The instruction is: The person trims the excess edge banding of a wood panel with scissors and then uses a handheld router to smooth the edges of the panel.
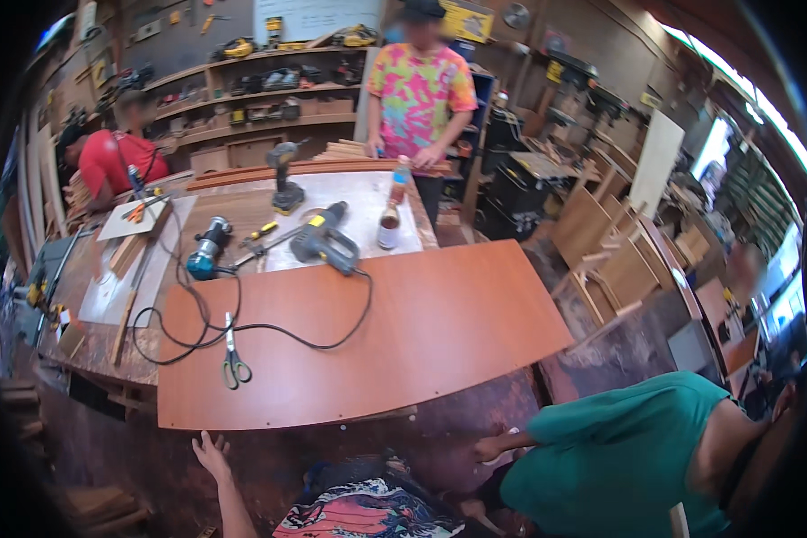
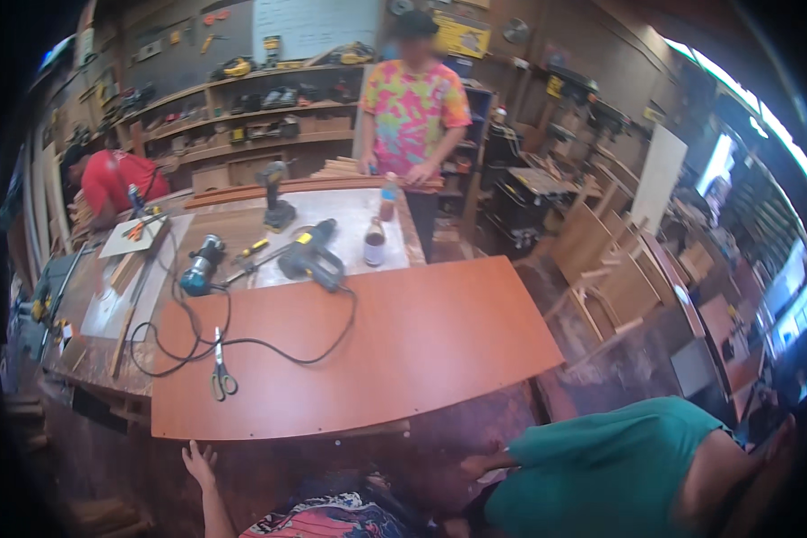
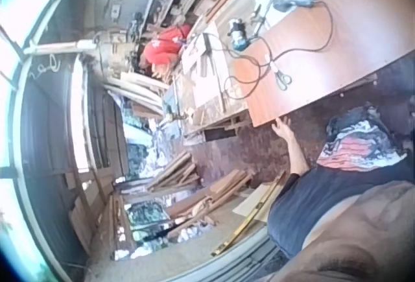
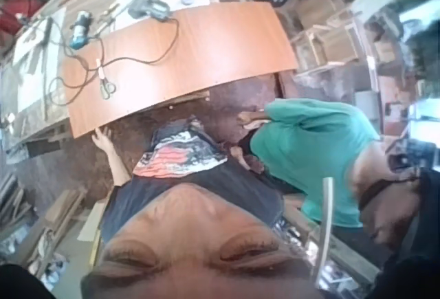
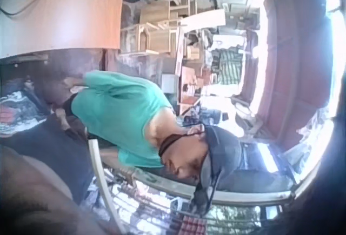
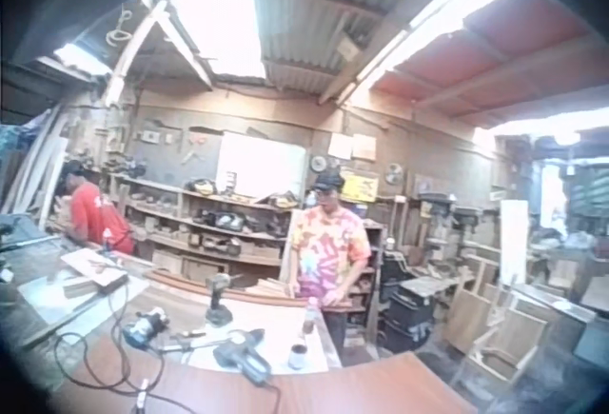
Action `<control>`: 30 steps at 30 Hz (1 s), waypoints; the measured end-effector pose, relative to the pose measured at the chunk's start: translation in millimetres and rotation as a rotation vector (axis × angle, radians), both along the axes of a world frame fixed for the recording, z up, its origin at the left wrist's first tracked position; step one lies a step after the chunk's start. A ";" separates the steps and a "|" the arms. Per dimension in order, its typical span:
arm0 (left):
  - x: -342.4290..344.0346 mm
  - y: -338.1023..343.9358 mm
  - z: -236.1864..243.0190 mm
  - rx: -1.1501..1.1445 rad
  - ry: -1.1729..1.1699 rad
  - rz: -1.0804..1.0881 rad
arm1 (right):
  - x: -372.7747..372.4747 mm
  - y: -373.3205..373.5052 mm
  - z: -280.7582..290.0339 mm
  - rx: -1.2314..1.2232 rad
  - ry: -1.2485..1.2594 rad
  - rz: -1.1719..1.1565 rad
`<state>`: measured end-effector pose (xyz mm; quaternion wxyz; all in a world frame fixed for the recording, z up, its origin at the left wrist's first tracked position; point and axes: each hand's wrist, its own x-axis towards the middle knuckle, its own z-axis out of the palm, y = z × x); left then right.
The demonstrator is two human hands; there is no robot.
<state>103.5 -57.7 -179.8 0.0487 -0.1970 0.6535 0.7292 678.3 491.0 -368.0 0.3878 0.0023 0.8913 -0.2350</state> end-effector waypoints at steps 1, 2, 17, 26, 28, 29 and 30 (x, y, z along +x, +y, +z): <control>10.0 8.0 1.9 0.036 -0.015 0.006 | -12.7 -34.6 3.8 -0.050 0.064 -0.065; 16.9 20.6 21.3 0.030 0.000 0.005 | -31.5 -80.5 20.3 -0.098 0.093 -0.159; -34.2 9.6 -9.0 0.249 0.015 -0.163 | -79.0 -172.2 146.1 0.001 0.394 -1.035; -40.5 -8.0 -31.8 -0.121 -0.069 -0.219 | -43.5 -255.2 121.2 0.151 0.015 -1.576; -42.2 -8.3 -31.8 -0.217 -0.085 -0.266 | -142.2 -259.2 28.9 0.061 -0.114 -1.745; -42.4 -11.4 -35.4 -0.266 -0.090 -0.284 | -140.5 -258.3 30.3 0.047 -0.091 -1.763; -46.6 -7.0 -36.8 -0.312 -0.087 -0.319 | -136.9 -255.0 37.6 0.032 -0.061 -1.805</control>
